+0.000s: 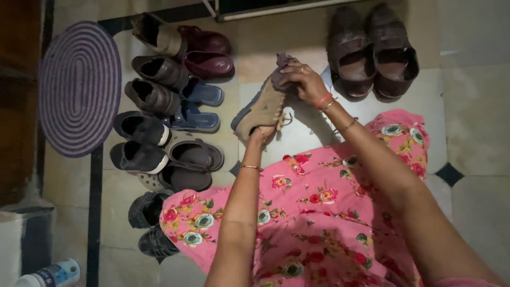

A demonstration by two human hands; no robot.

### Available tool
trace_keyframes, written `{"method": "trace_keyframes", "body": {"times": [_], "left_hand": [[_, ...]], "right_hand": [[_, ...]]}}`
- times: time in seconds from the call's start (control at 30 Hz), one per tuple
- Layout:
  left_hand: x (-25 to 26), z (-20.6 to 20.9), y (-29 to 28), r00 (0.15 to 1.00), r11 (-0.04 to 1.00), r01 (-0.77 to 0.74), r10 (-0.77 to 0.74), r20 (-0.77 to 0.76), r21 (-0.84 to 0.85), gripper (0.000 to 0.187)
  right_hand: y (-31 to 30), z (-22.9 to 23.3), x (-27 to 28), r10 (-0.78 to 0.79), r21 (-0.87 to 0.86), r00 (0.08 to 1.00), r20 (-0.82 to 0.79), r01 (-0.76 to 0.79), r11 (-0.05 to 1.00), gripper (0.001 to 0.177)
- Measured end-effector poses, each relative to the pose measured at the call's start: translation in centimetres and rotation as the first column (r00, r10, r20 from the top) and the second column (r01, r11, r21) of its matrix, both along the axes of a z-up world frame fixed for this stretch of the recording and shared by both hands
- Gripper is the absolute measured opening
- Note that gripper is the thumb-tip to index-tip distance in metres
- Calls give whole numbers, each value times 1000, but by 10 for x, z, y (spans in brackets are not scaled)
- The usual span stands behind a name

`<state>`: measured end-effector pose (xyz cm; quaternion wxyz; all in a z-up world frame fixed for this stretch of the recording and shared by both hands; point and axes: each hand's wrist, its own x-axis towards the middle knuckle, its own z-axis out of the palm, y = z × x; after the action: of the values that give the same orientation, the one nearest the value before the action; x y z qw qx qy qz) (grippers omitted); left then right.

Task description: The person sits on the floor and wipes a brown leather shoe with a cloth. They then pick up a beige lace-up shoe and wipe it with the same cloth.

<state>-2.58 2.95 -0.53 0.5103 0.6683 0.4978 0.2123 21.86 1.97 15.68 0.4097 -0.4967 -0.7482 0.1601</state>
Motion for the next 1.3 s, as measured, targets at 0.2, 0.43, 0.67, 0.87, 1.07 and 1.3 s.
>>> {"method": "trace_keyframes", "body": {"times": [0.2,0.43,0.67,0.87,1.07,1.3], "left_hand": [[21,2,-2,914,893,-270,355,194,-360,39],[34,24,-8,348,735,21,631,694,-678,25],[57,60,-41,-61,602,25,798,600,-798,26],[59,90,-39,-66,658,66,753,655,-750,62],[64,92,-41,41,709,-1,704,709,-705,76],[63,102,-47,72,684,-45,729,681,-728,69]], "right_hand": [[30,6,-30,-34,24,993,-116,37,999,51],[47,-3,-61,49,-90,990,-130,-61,994,29],[6,16,-76,195,-285,979,-52,-202,937,25],[-31,36,-81,50,-252,993,107,-22,967,31],[-27,-1,-105,-224,-141,969,110,238,961,31],[22,-39,-113,-300,41,952,63,298,954,30]]}}
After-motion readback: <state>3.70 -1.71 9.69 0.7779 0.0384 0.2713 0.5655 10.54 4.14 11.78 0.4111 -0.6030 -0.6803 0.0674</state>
